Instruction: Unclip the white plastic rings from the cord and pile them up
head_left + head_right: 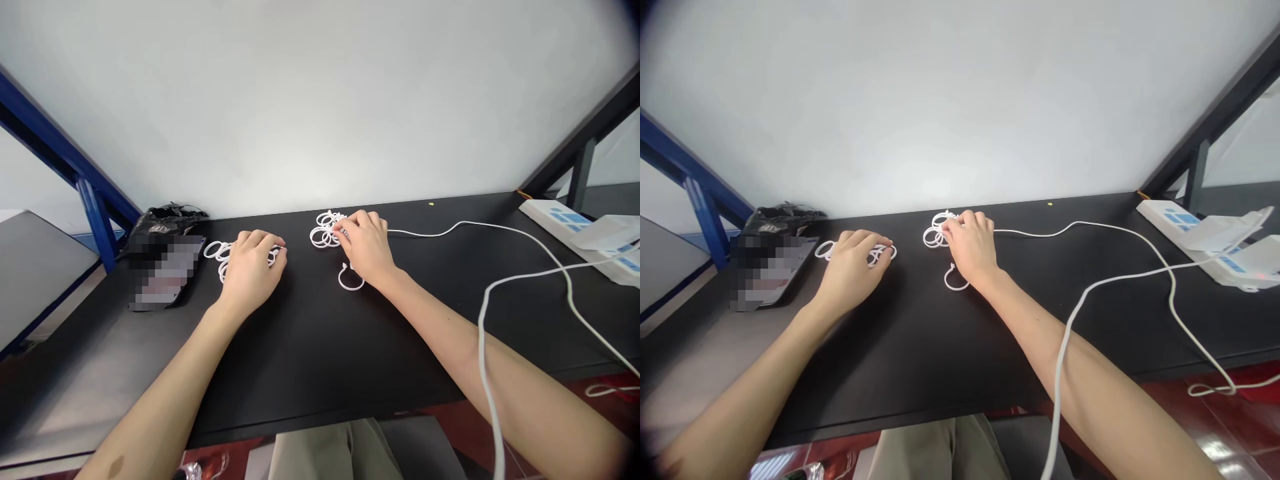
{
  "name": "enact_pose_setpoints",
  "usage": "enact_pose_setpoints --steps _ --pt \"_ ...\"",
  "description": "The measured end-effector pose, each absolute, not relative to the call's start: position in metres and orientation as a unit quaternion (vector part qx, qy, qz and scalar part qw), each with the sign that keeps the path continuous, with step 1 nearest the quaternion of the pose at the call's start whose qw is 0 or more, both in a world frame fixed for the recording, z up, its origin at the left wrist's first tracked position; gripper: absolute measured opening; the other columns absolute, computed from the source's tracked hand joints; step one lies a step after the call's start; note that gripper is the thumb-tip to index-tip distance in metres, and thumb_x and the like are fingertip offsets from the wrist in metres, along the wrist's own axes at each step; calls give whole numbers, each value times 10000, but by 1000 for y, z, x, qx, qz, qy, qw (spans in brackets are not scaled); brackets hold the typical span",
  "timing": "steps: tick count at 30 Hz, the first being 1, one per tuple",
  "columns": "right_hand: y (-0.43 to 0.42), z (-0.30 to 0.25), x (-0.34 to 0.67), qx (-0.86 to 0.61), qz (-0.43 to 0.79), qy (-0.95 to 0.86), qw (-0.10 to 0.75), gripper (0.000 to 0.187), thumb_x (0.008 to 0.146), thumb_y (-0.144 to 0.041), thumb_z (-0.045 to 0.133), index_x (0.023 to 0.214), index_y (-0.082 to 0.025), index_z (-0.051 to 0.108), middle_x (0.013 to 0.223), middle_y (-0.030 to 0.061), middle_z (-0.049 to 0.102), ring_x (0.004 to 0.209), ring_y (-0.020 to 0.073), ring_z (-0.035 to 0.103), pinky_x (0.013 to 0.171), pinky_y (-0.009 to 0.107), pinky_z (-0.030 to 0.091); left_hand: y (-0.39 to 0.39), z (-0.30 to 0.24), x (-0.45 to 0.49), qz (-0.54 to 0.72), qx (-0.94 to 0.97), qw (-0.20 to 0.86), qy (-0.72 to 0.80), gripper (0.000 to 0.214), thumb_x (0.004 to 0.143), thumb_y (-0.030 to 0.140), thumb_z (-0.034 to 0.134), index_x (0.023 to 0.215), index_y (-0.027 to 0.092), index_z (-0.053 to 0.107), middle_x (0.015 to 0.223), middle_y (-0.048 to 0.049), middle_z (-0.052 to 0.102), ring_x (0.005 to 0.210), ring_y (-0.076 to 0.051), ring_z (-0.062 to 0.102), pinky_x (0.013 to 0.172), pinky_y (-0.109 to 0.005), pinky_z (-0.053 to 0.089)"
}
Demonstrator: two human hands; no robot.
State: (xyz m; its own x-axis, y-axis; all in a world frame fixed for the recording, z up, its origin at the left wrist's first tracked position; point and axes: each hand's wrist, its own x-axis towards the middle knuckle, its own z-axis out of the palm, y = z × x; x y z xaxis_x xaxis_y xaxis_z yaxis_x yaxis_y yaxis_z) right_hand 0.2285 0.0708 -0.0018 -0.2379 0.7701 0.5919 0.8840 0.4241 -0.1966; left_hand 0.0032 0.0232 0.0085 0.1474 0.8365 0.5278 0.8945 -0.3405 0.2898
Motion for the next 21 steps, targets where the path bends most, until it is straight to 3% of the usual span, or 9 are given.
enact_pose_setpoints --steps 4,7,12,15,17,21 --pt "60 8 220 -460 -71 -813 351 172 963 -263 550 980 -249 721 1024 96 647 992 274 506 849 438 434 21 13 9 -370 -733 -45 -569 201 919 340 513 1000 229 660 1013 -68 717 1000 -279 570 880 -413 442" --pt "48 16 213 -390 -50 -851 348 200 977 -242 523 971 -233 723 1040 93 660 981 251 511 851 403 464 18 19 13 -408 -681 -139 -592 236 925 388 512 1047 231 640 978 -49 724 883 -229 626 793 -354 455" --pt "30 20 204 -322 -15 -879 352 214 989 -226 491 939 -233 699 1022 74 667 965 225 555 861 390 492 13 26 17 -416 -653 -223 -592 203 907 410 550 845 223 597 780 -14 713 651 -172 601 632 -297 413" --pt "23 17 201 -313 91 -843 428 164 969 -264 536 1111 -247 617 1035 53 675 998 207 607 911 397 509 14 24 16 -444 -644 -242 -574 226 902 428 565 827 218 600 756 -7 701 610 -153 563 603 -284 393" --pt "19 14 198 -324 191 -795 476 300 946 -318 581 1232 -246 525 1017 36 679 984 190 639 897 378 533 15 23 14 -463 -636 -250 -564 241 895 438 578 827 212 625 763 -4 692 610 -143 545 605 -278 396" --pt "15 11 195 -341 320 -756 458 439 898 -408 642 1274 -226 507 1038 38 672 908 173 659 822 352 563 13 23 16 -466 -644 -251 -553 243 872 443 616 851 212 688 814 -5 704 634 -136 550 623 -272 421"
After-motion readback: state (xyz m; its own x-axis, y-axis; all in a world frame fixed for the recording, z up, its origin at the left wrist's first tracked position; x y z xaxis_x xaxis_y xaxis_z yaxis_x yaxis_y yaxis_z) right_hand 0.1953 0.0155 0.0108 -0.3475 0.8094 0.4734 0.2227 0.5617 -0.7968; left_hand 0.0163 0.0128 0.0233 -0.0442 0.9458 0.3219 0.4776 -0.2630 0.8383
